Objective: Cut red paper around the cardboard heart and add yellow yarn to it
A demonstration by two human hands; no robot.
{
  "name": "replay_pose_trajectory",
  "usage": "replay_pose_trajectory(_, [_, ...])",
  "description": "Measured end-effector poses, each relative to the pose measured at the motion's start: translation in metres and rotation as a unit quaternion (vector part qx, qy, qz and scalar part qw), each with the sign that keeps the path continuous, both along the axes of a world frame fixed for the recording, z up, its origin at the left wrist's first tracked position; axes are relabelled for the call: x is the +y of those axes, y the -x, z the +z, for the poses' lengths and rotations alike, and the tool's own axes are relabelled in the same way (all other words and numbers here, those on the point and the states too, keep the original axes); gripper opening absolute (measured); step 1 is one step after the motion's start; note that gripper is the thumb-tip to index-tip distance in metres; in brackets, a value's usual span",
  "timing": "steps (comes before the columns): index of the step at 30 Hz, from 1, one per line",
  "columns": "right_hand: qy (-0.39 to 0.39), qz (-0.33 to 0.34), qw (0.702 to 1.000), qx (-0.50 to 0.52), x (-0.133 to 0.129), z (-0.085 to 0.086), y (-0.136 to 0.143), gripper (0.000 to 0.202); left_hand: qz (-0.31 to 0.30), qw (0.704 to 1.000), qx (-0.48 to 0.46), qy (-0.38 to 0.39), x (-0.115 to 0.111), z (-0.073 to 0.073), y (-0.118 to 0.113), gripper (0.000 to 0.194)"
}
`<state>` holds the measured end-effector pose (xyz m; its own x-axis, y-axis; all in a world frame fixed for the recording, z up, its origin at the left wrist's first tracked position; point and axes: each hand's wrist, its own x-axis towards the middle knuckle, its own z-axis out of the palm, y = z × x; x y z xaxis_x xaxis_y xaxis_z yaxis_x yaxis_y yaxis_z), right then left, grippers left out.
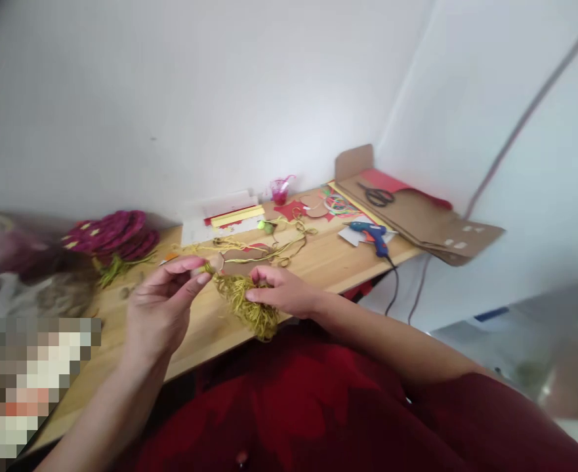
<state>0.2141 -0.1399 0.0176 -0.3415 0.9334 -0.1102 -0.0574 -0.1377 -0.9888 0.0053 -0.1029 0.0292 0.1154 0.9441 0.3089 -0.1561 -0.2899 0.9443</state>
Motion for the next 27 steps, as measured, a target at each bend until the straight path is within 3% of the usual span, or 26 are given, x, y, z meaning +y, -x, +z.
replay_pose_trajectory(2, [0.007, -0.032, 0.997, 0.069, -0.016, 0.009, -0.011, 0.031, -0.075, 0.996, 0.032, -0.043, 0.001, 0.011, -0.024, 0.022])
replay_pose_trajectory(6, [-0.053, -0.145, 0.980, 0.129, -0.050, 0.032, -0.041, 0.044, -0.180, 0.968, 0.085, -0.151, -0.003, 0.034, -0.080, 0.018])
replay_pose_trajectory(12, [-0.090, -0.342, 0.935, 0.035, -0.109, 0.064, -0.099, 0.046, -0.272, 0.934, 0.101, -0.209, -0.024, 0.053, -0.159, 0.015])
replay_pose_trajectory(15, [-0.115, -0.364, 0.924, 0.010, -0.132, 0.066, -0.124, 0.049, -0.278, 0.915, 0.145, -0.254, -0.036, 0.053, -0.188, 0.016])
replay_pose_trajectory(19, [-0.163, -0.386, 0.908, 0.010, -0.150, 0.056, -0.151, 0.030, -0.292, 0.897, 0.172, -0.285, -0.054, 0.051, -0.223, 0.021])
replay_pose_trajectory(23, [-0.085, -0.427, 0.900, 0.024, -0.182, 0.049, -0.188, 0.028, -0.362, 0.871, 0.230, -0.240, -0.071, 0.050, -0.255, 0.033])
replay_pose_trajectory(27, [0.092, -0.418, 0.903, -0.050, -0.251, 0.048, -0.262, 0.021, -0.453, 0.826, 0.293, -0.164, -0.061, 0.039, -0.274, 0.048])
